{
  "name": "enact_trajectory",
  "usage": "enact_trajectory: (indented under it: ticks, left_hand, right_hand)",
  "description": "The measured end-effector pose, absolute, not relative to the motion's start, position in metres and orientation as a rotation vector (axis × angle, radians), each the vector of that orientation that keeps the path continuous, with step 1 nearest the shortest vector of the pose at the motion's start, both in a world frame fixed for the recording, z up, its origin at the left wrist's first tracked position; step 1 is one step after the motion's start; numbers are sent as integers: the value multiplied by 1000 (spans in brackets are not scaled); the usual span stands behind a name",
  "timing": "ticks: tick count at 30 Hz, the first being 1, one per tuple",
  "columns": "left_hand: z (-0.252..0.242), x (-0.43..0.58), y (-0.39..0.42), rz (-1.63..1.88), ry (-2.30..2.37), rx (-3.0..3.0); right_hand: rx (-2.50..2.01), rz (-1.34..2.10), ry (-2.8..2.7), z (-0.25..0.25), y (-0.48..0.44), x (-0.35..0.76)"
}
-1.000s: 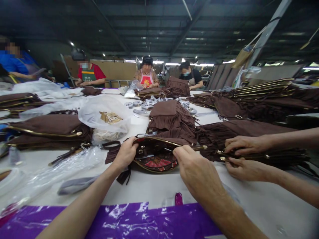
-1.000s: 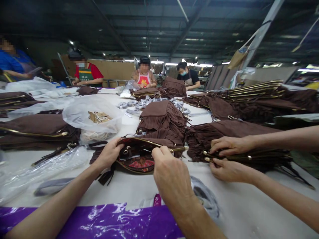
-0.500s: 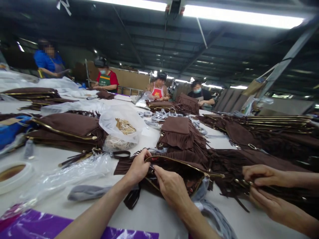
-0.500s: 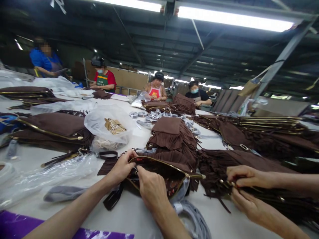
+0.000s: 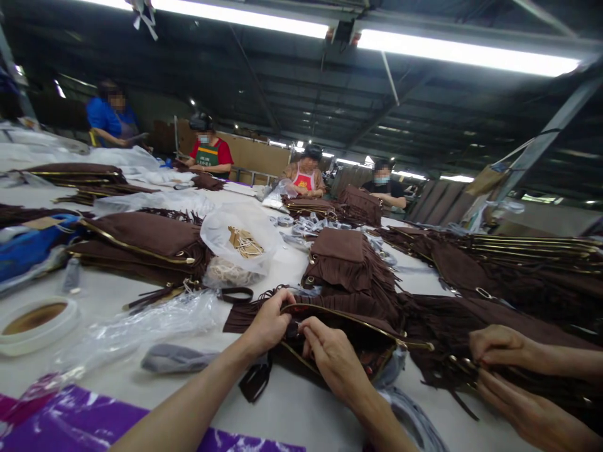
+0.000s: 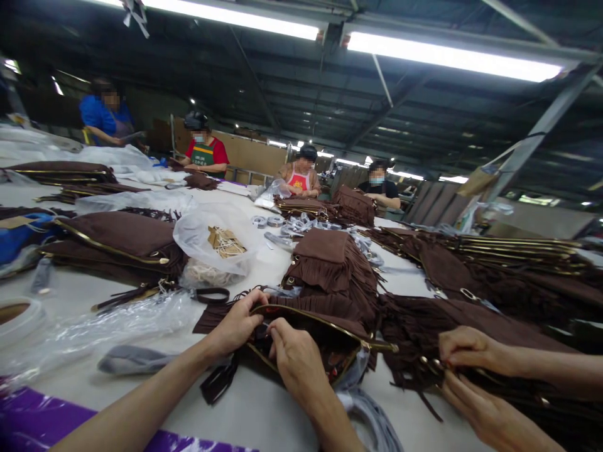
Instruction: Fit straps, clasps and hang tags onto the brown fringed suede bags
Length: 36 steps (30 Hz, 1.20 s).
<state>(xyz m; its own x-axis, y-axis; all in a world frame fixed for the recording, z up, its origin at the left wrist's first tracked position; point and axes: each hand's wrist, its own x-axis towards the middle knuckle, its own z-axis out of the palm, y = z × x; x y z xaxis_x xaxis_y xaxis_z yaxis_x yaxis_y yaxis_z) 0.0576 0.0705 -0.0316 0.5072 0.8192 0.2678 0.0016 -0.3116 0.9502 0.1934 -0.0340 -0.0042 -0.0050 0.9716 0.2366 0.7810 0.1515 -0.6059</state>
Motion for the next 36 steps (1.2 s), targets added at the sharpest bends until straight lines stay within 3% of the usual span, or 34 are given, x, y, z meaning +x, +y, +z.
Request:
enact_trajectory:
  ticks: [7,19,36]
  left_hand:
    - [-36,59,74,961,743,1629]
    - [-29,59,67,930,714,1578]
    - [-15,41,67,744,449,1606]
  right_hand:
    - [-1861,355,-1861,-3,-49,202]
    - [-2314,-125,-2063,0,-40,169]
    - [-1699,348,-1850,-24,-35,183]
